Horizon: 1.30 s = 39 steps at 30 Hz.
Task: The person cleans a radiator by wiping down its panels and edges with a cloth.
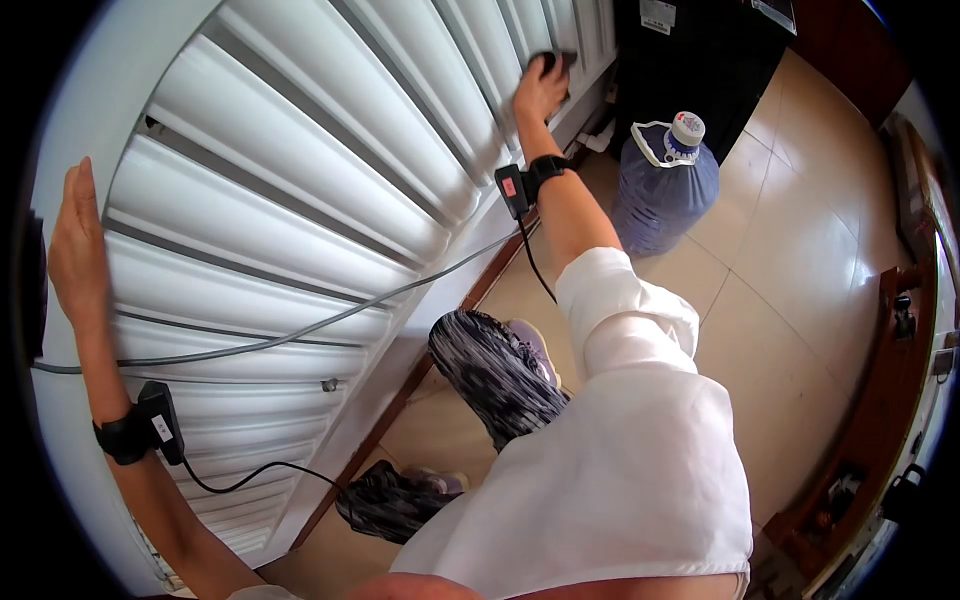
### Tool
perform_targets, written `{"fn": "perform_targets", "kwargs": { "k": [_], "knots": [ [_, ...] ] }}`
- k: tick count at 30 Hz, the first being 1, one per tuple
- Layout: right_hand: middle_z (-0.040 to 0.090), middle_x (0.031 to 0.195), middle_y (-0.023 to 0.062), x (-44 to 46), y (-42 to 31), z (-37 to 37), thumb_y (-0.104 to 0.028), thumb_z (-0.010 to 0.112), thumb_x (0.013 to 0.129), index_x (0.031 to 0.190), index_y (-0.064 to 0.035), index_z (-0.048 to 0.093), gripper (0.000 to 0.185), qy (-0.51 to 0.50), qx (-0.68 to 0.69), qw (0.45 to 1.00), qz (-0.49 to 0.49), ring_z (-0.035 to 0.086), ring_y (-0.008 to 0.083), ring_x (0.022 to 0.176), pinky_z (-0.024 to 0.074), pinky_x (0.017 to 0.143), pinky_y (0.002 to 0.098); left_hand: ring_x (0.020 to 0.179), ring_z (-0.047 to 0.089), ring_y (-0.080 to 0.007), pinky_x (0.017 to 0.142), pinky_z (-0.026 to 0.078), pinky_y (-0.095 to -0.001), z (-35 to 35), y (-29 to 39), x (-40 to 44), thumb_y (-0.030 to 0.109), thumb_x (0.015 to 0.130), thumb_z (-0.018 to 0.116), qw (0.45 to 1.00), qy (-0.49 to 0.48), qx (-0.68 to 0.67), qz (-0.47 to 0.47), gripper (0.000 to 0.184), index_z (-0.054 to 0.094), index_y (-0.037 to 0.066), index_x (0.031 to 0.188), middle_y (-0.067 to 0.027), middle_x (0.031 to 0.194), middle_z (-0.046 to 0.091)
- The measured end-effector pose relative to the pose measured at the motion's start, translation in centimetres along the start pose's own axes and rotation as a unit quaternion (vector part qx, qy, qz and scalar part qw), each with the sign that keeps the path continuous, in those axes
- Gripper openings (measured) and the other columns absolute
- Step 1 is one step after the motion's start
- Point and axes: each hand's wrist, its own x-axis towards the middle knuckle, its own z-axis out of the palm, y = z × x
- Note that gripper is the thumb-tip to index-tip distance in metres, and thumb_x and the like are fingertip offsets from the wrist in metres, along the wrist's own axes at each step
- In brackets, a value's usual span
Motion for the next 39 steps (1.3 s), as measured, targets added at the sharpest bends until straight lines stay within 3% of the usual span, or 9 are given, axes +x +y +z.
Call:
{"fn": "perform_targets", "kwargs": {
  "k": [8,19,22,25,27,29,32,35,39],
  "knots": [
    [0.029,0.144,0.0295,-4.5,2.3,-1.6,-0.044,0.037,0.095,0.142,-0.0062,0.036,0.060,-0.058,-0.023,0.992,0.105,0.027,0.0437,0.134,0.0230,0.111,0.0487,0.072,0.063,-0.0204,0.064,0.051,-0.0305,-2.8,2.8,1.1,0.049,0.100,0.030,0.988,-0.126,-0.027,-0.086,0.040,0.059,0.027,0.118,0.0014,0.090,0.066],
    [0.037,0.140,0.0292,-21.9,-1.7,-7.5,-0.029,0.045,0.093,0.137,-0.0092,0.044,0.049,-0.139,-0.035,0.990,0.013,0.041,0.0438,0.124,0.0358,0.102,0.0446,0.081,0.064,-0.0348,0.070,0.052,-0.0428,-2.8,3.3,1.4,0.058,0.096,0.029,0.990,-0.073,-0.117,-0.042,0.051,0.057,0.015,0.100,-0.0115,0.082,0.067],
    [0.064,0.108,0.0200,-19.7,-2.2,-10.8,-0.021,0.051,0.086,0.128,-0.0057,0.054,0.044,-0.349,0.009,0.930,0.113,0.061,0.0329,0.098,0.0470,0.084,0.0383,0.083,0.062,-0.0364,0.071,0.051,-0.0432,-3.3,3.5,1.8,0.050,0.098,0.031,0.984,-0.132,-0.111,-0.054,0.043,0.056,0.016,0.102,-0.0111,0.087,0.066],
    [0.064,0.099,0.0059,-15.8,-11.8,-14.4,-0.020,0.051,0.091,0.115,-0.0045,0.059,0.030,-0.376,0.292,0.846,0.242,0.061,0.0150,0.084,0.0493,0.075,0.0283,0.083,0.061,-0.0401,0.072,0.050,-0.0459,-2.9,3.9,1.8,0.049,0.098,0.034,0.987,-0.065,-0.145,-0.019,0.044,0.054,0.010,0.095,-0.0148,0.085,0.065],
    [0.062,0.104,0.0056,-13.7,-21.1,-14.6,-0.020,0.053,0.092,0.119,-0.0011,0.057,0.033,-0.394,0.359,0.843,0.076,0.059,0.0137,0.095,0.0474,0.083,0.0268,0.079,0.062,-0.0406,0.070,0.051,-0.0457,-4.1,4.3,2.0,0.049,0.098,0.036,0.988,-0.062,-0.132,-0.047,0.046,0.052,0.006,0.091,-0.0184,0.082,0.064],
    [0.061,0.106,0.0072,-11.1,-27.8,-13.2,-0.024,0.053,0.094,0.128,-0.0069,0.054,0.039,-0.311,0.309,0.869,-0.230,0.056,0.0139,0.098,0.0456,0.085,0.0275,0.077,0.063,-0.0398,0.069,0.051,-0.0446,-4.9,4.5,2.3,0.050,0.097,0.037,0.982,-0.097,-0.153,-0.059,0.048,0.052,0.004,0.090,-0.0203,0.079,0.064],
    [0.063,0.112,0.0100,-8.9,-35.6,-10.0,-0.022,0.054,0.093,0.128,-0.0170,0.054,0.036,-0.163,0.254,0.821,-0.485,0.058,0.0272,0.104,0.0459,0.089,0.0343,0.074,0.065,-0.0362,0.065,0.053,-0.0431,-5.5,4.3,2.1,0.054,0.093,0.044,0.981,-0.090,-0.166,-0.050,0.054,0.056,0.002,0.088,-0.0184,0.077,0.065],
    [0.061,0.113,0.0099,-8.5,-36.7,-4.0,-0.010,0.065,0.080,0.114,-0.0156,0.063,0.035,-0.044,0.163,0.743,-0.648,0.054,0.0297,0.109,0.0385,0.096,0.0430,0.081,0.064,-0.0367,0.069,0.052,-0.0432,-6.3,4.1,2.0,0.058,0.090,0.047,0.977,-0.129,-0.166,-0.046,0.056,0.054,0.003,0.095,-0.0186,0.084,0.064],
    [0.055,0.118,0.0085,-16.4,-37.2,-5.0,-0.005,0.068,0.069,0.108,-0.0172,0.063,0.041,-0.115,0.218,0.688,-0.683,0.048,0.0304,0.117,0.0320,0.100,0.0509,0.088,0.064,-0.0373,0.077,0.051,-0.0434,-6.5,4.0,2.0,0.052,0.085,0.058,0.968,-0.158,-0.187,-0.061,0.054,0.053,0.003,0.107,-0.0187,0.092,0.066]
  ]
}}
